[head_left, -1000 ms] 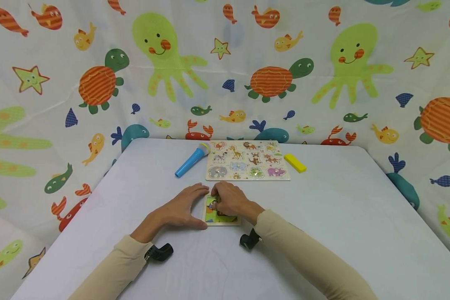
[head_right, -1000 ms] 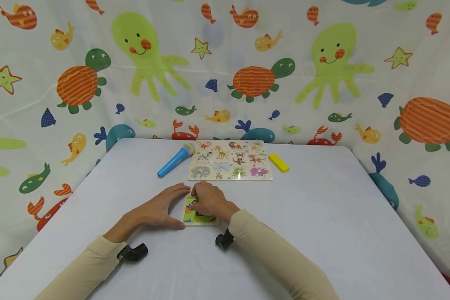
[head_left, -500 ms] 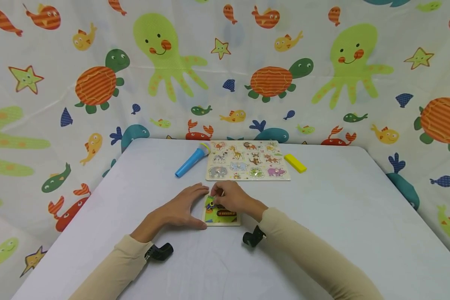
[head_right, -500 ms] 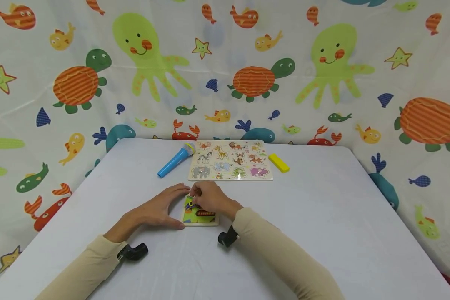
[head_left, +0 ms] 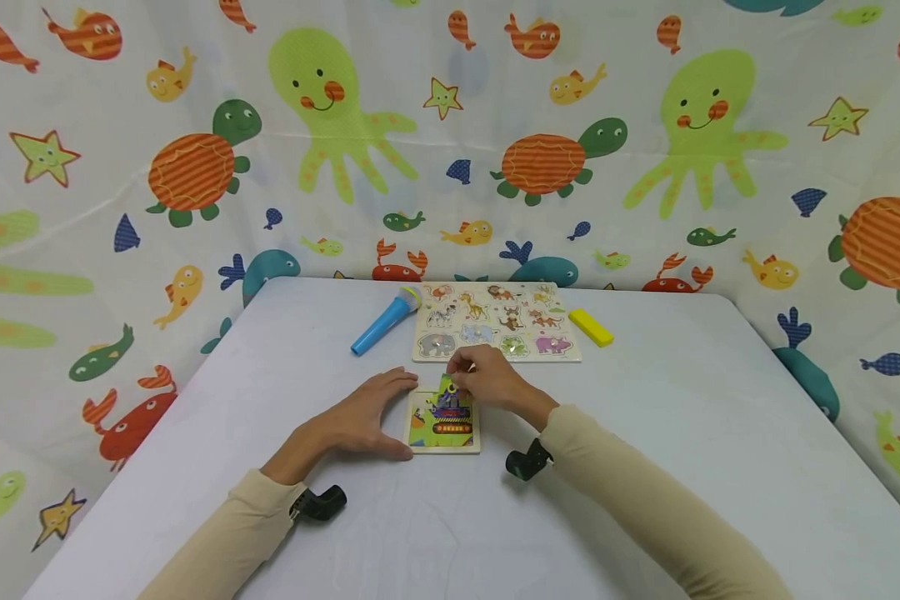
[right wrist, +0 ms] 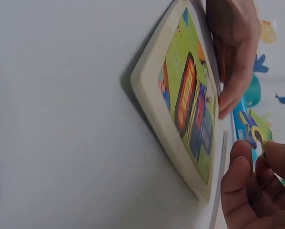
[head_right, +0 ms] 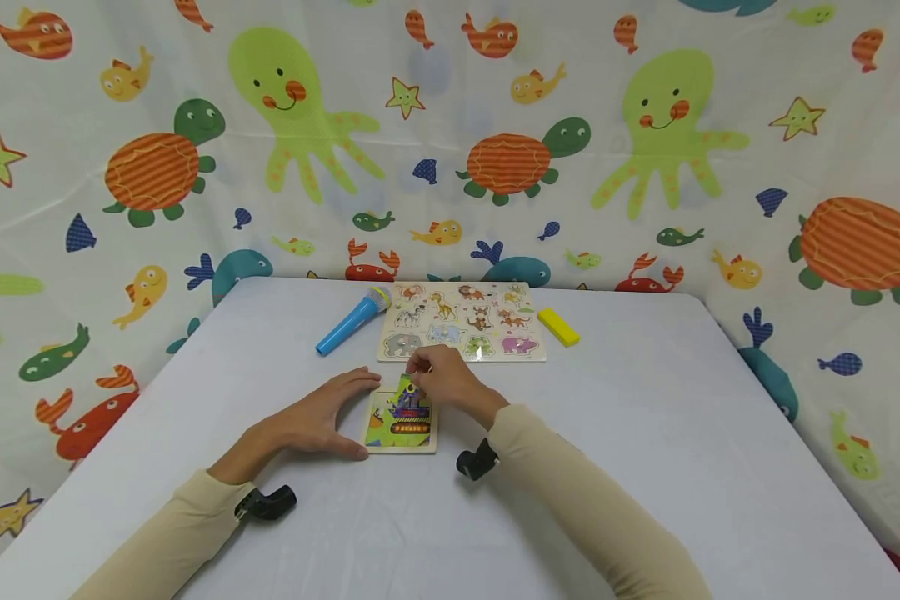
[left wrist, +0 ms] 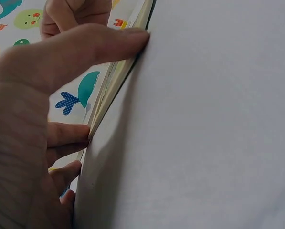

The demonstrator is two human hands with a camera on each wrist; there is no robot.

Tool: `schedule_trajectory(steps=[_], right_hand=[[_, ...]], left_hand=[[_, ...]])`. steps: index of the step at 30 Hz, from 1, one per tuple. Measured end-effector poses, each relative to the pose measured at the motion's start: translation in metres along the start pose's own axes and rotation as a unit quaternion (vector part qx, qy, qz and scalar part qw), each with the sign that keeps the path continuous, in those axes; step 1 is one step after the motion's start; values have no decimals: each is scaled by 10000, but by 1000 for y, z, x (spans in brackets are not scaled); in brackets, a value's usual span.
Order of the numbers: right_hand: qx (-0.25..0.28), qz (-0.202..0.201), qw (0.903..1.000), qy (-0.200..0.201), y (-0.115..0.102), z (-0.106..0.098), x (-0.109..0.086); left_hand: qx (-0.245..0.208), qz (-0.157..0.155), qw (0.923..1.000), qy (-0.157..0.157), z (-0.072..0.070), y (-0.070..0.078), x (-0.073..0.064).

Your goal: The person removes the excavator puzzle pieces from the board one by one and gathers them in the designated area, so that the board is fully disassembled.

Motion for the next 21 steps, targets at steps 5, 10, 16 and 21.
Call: schedule_trajectory(steps=[5, 10, 16, 21], right_hand=[[62, 173, 9996, 208, 13, -13, -5], [-44, 325, 9988, 365, 28, -25, -9], [-348, 420, 9968, 576, 37, -38, -11], [-711, 559, 9938, 653, 45, -43, -11]], left_hand=[[-15, -49, 10000, -17, 1, 0, 0], [-15, -72, 10000, -32, 1, 0, 0], [-16, -68, 10000, -20, 0, 1, -1], [-72, 0, 10000, 7, 0, 3, 0]])
Point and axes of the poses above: each hand's wrist, its own x-axis towards the middle knuckle, its own z-axis out of the palm, y = z × x, the point moved 8 cm from there along x, towards the middle knuckle, and after that the axes turned 12 degrees about -y, right-handed, at the moved point
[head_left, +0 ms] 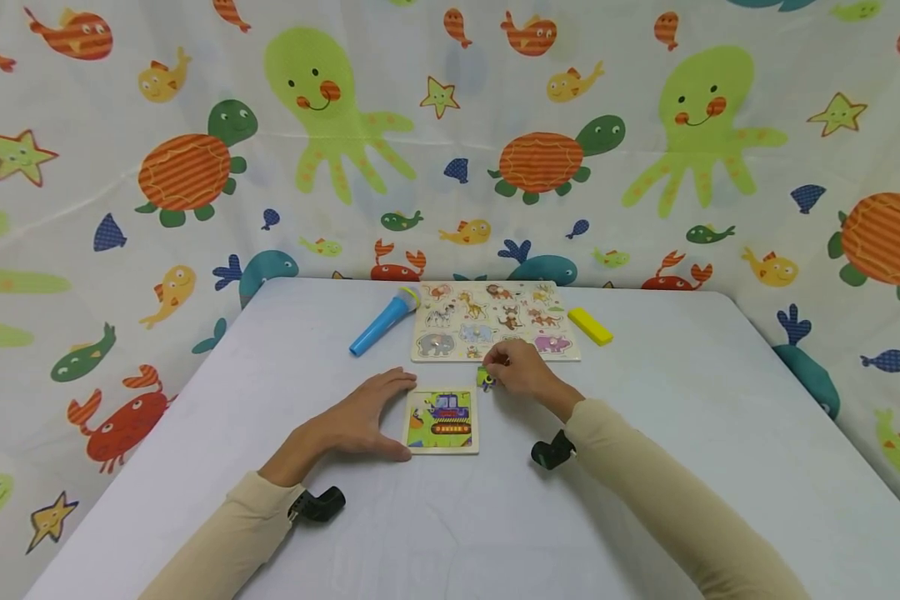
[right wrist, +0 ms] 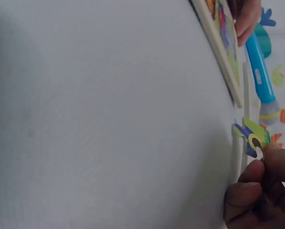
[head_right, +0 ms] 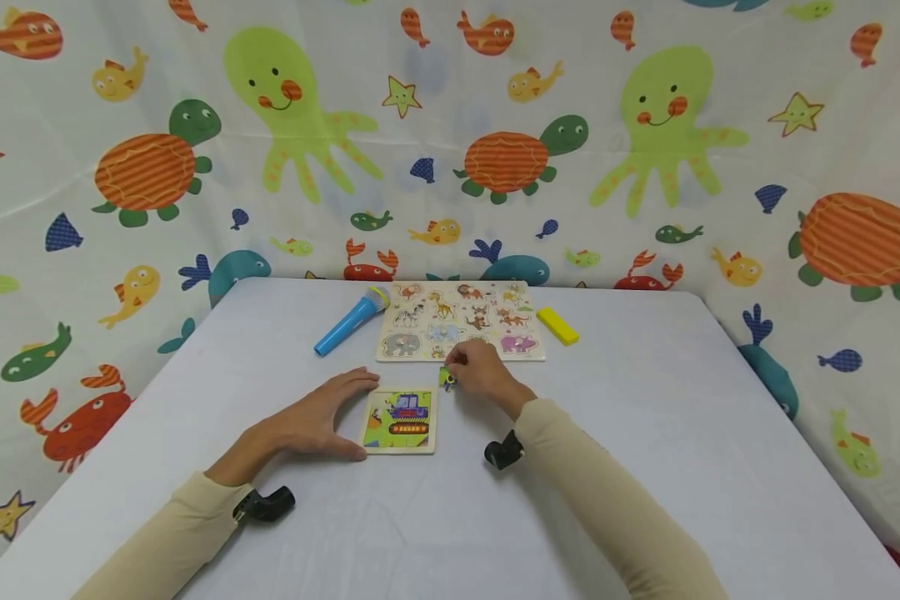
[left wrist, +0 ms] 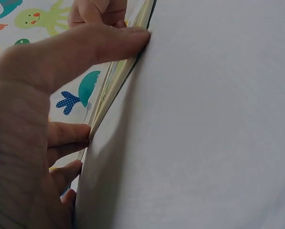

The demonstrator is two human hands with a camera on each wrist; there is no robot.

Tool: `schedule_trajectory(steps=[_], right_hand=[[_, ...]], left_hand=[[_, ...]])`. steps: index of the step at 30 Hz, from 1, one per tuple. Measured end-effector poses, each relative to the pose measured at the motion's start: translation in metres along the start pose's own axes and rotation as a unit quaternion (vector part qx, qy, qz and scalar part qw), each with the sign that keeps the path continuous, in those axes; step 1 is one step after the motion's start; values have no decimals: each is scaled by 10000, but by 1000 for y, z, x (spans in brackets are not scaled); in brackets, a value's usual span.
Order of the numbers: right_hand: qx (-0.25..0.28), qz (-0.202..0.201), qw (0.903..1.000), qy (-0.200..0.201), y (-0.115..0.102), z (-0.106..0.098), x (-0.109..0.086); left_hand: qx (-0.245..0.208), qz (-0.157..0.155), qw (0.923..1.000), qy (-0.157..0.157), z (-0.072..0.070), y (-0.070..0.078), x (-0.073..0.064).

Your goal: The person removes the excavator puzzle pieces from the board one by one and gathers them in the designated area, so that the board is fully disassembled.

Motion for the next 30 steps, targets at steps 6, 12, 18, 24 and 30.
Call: schedule_trajectory(steps=[6, 12, 18, 24, 30], right_hand=[[-290, 96, 9994, 158, 7, 0, 8], [-798, 347, 9960, 216, 6, 1, 13], [-1454, 567, 9875, 205, 1, 2, 18], [-1759, 808, 9809, 189, -2, 3, 19], [-1461, 943, 9843, 310, 1, 4, 15]], left_hand=[[-21, -10, 10000, 13, -1, 0, -1], [-25, -57, 10000, 5, 0, -1, -1], [-17, -97, 10000, -10, 1, 0, -1], [21, -101, 9999, 2, 0, 0, -1], [39, -108, 9999, -20, 1, -1, -2]])
Point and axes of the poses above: each hand's wrist, its own x-axis towards the middle knuckle, its own z-axis out of the palm, y = z × x, the point moved 8 cm from there along x, towards the middle knuckle, and after that the axes turned 12 degrees about -y, right-handed, at the moved point
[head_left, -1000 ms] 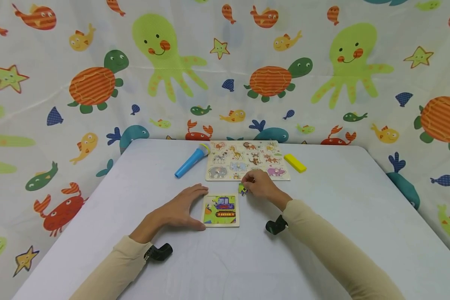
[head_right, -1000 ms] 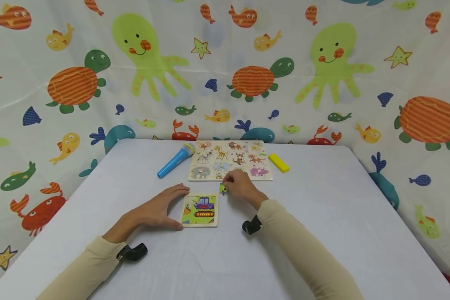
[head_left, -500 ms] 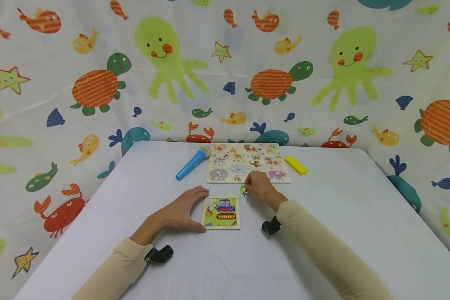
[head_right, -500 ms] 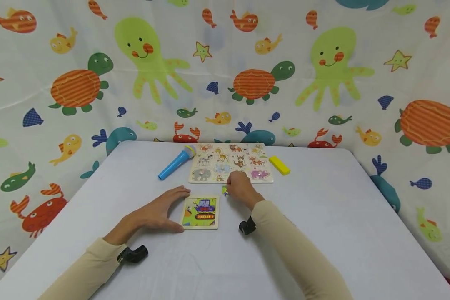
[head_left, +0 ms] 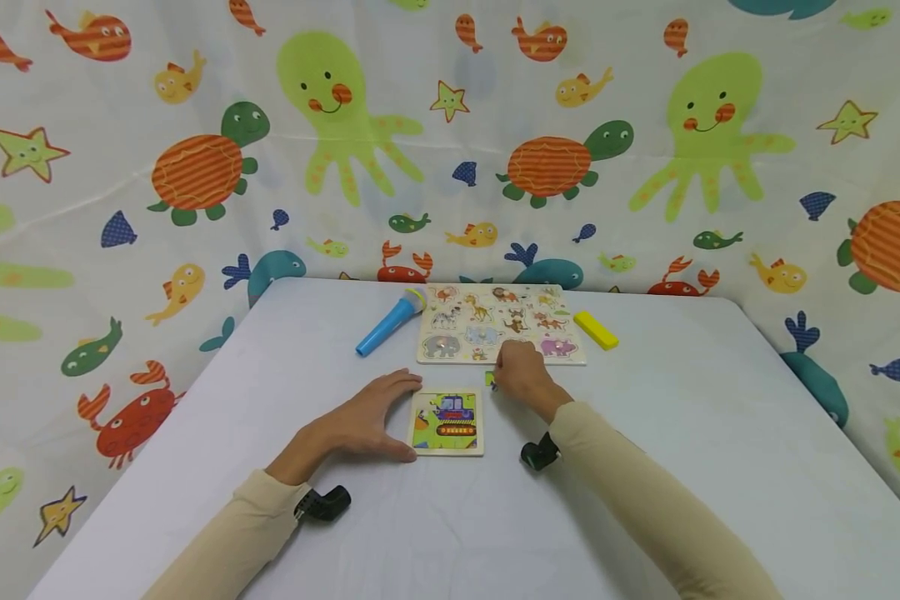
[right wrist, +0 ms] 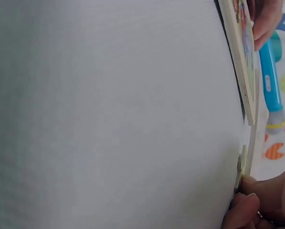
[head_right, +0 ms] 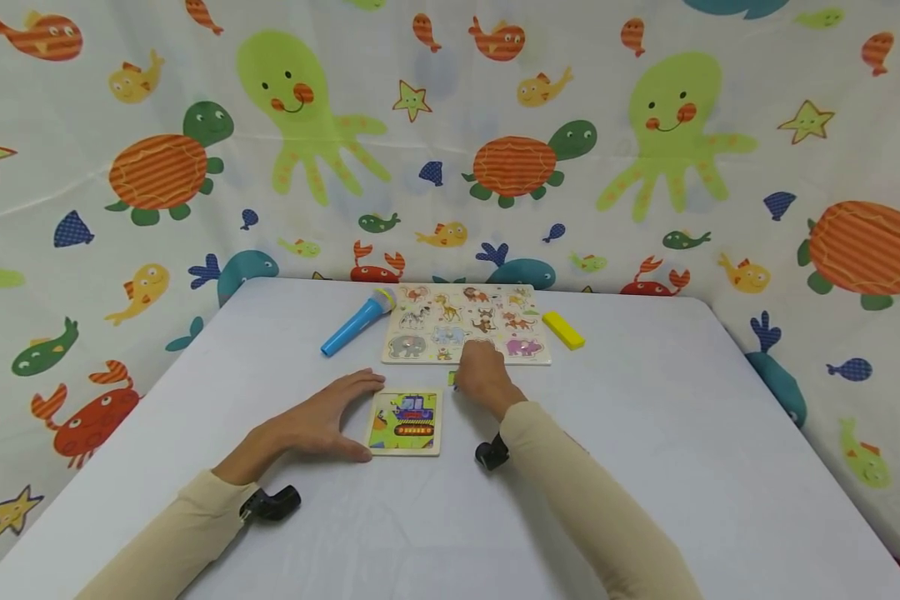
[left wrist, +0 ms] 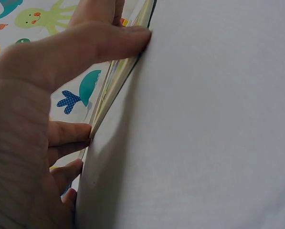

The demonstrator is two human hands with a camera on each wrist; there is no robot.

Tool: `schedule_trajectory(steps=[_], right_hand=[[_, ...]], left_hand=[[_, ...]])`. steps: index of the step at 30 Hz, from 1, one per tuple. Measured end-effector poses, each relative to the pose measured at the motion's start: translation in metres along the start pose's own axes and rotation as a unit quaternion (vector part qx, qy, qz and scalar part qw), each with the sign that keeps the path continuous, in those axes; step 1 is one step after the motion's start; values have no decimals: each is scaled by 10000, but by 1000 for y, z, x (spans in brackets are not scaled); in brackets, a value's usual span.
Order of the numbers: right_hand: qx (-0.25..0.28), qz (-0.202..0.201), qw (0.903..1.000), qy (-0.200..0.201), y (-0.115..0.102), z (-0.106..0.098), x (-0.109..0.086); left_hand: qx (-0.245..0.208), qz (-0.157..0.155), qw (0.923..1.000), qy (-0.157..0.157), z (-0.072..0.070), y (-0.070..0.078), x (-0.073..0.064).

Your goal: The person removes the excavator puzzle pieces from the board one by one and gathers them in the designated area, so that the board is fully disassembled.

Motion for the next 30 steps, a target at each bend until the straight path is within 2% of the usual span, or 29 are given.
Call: schedule_trajectory(steps=[5, 10, 16, 20, 24, 30], right_hand=[[603, -32, 9979, 240, 5, -1, -4], [978, -207, 9933, 585, -1, -5, -10], [1643, -488, 9796, 1048, -17, -14, -18], [2035, -741, 9693, 1165, -31, -15, -21], [2244, -1037, 9642, 964, -44, -10, -23], [2021, -1371, 9696, 148, -63, 9, -29]], left_hand=[[-13, -31, 10000, 16, 0, 0, 1], [5, -52, 10000, 2, 0, -1, 0], [20, -79, 10000, -23, 1, -3, 1], [53, -132, 9999, -46, 1, -4, 0], [47, -98, 9999, -37, 1, -4, 1], [42, -72, 10000, -19, 1, -5, 2]])
Point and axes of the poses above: each hand's wrist, its own x-axis towards the middle knuckle, its own z-axis out of the palm, y = z × x, the point moved 8 cm from there along x, towards the middle knuckle, and after that the axes turned 12 degrees about -y, right-handed, at the moved point
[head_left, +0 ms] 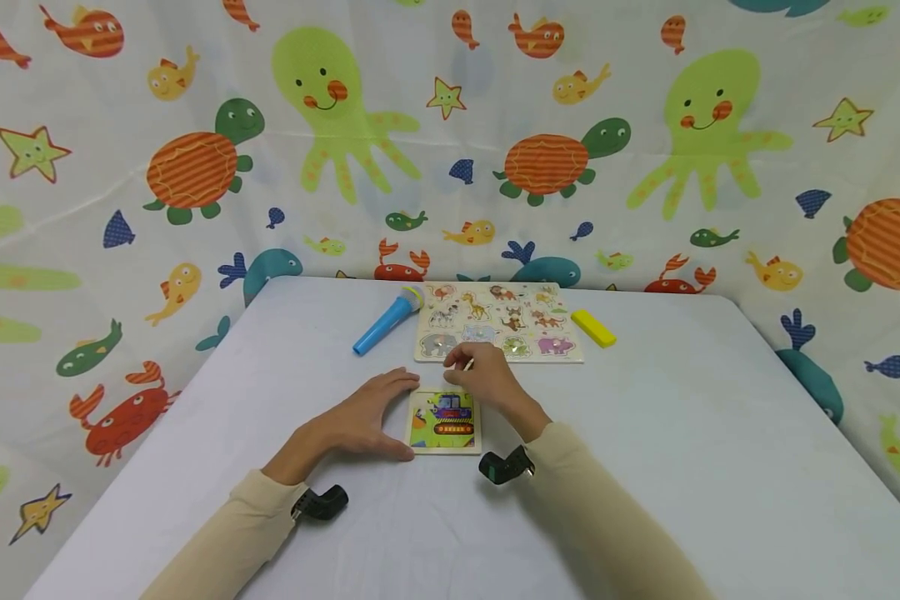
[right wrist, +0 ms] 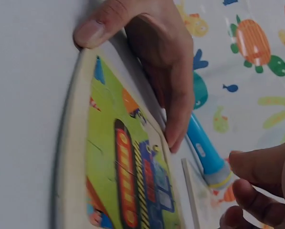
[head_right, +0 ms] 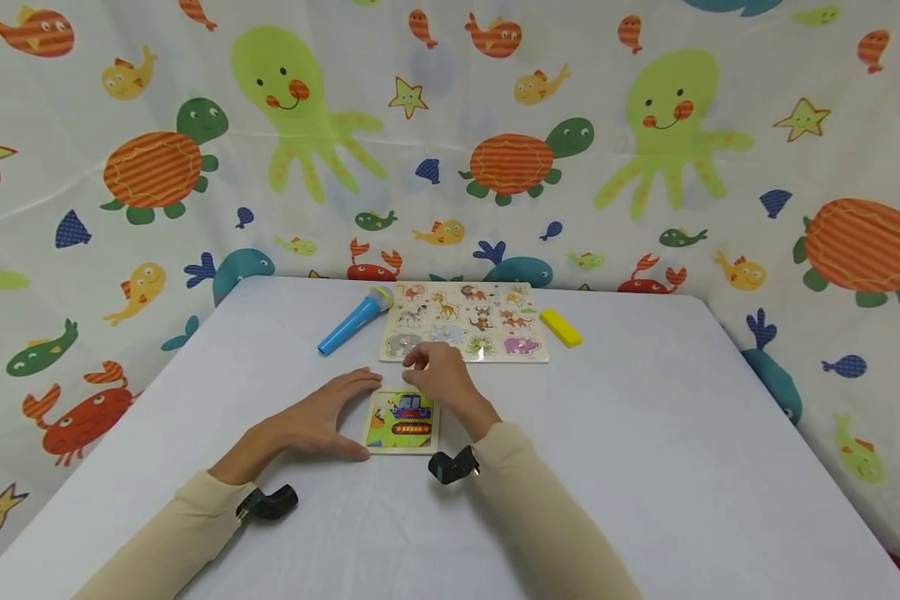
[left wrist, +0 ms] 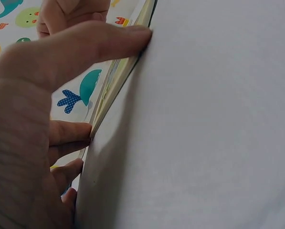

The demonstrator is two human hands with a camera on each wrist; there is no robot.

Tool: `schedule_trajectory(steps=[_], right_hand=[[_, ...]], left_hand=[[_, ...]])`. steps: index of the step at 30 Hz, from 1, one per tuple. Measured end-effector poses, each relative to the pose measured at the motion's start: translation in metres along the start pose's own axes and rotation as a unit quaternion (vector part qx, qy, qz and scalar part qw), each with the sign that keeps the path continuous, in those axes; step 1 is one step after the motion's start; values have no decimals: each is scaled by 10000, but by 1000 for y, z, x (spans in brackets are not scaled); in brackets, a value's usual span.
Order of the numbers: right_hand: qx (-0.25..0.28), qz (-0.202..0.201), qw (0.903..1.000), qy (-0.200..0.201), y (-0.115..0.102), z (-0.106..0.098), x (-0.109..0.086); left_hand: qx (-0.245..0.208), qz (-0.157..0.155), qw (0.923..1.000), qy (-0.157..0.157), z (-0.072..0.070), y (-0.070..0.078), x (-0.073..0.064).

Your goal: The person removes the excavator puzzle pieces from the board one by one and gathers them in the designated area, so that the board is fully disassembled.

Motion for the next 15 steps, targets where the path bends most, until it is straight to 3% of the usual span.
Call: schedule_trajectory(steps=[4, 15], right_hand=[[-316, 20, 9989, -357, -2, 15, -2], [-1420, -65, 9869, -762, 2, 42, 0]], left_hand=[[-48, -31, 10000, 10, -1, 0, -1], [-15, -63, 10000, -21, -1, 1, 0]])
Point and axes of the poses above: each hand's wrist, its own x-axis towards the middle knuckle, its own z-axis out of the palm, y = z × x, the point moved 8 cm from there along x, towards the middle knuckle, and after that the axes turned 12 degrees about -y, right-handed, at the moved point
